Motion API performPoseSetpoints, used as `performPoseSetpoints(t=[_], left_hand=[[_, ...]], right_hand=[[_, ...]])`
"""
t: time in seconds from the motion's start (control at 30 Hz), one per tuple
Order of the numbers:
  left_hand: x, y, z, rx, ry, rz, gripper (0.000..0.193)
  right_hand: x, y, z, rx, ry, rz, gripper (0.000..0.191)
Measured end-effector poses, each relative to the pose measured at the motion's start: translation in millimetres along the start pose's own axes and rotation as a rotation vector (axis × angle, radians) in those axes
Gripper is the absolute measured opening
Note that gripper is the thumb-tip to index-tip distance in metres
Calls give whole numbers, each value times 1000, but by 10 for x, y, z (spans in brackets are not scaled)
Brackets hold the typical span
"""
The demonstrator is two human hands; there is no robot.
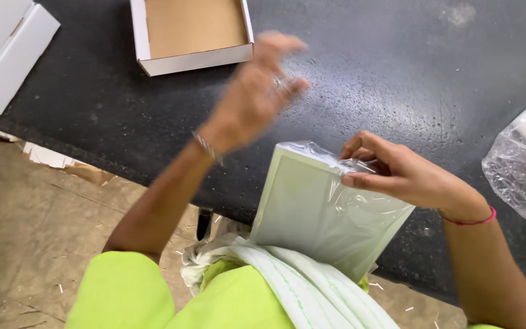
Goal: The person wraps square LED panel light fixtures in clear plastic sleeves, folds the sleeve closed, and places each wrapped fixture into a white cardboard box. They then fold the box flaps closed and set the finished box aside, repeating the process for several fixtures.
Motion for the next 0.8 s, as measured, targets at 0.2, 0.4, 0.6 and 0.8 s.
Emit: performPoseSetpoints(t=[0.2,0.4,0.6,0.8], left_hand=[[-1384,-495,-129,247,-283,626,34],[-1069,487,-263,60,-244,601,41],[101,1178,-640,5,32,374,38],[442,1126,-745,4,141,367,38]], right_hand=[[117,-273,-296,141,-128,313,33],[-258,-430,-716,748,-546,152,33],[-221,-328,-26,860,-509,-189,33],[-301,119,331,667,-500,-758,33]])
Point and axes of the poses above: each hand's wrist, its own z-axis towards the middle knuckle, its own y-axis out of the palm, x = y × z, the point moved 3 cm from there along z, towards the middle knuckle, and after that the axes turned 9 degrees about -x, right-handed, at the moved point
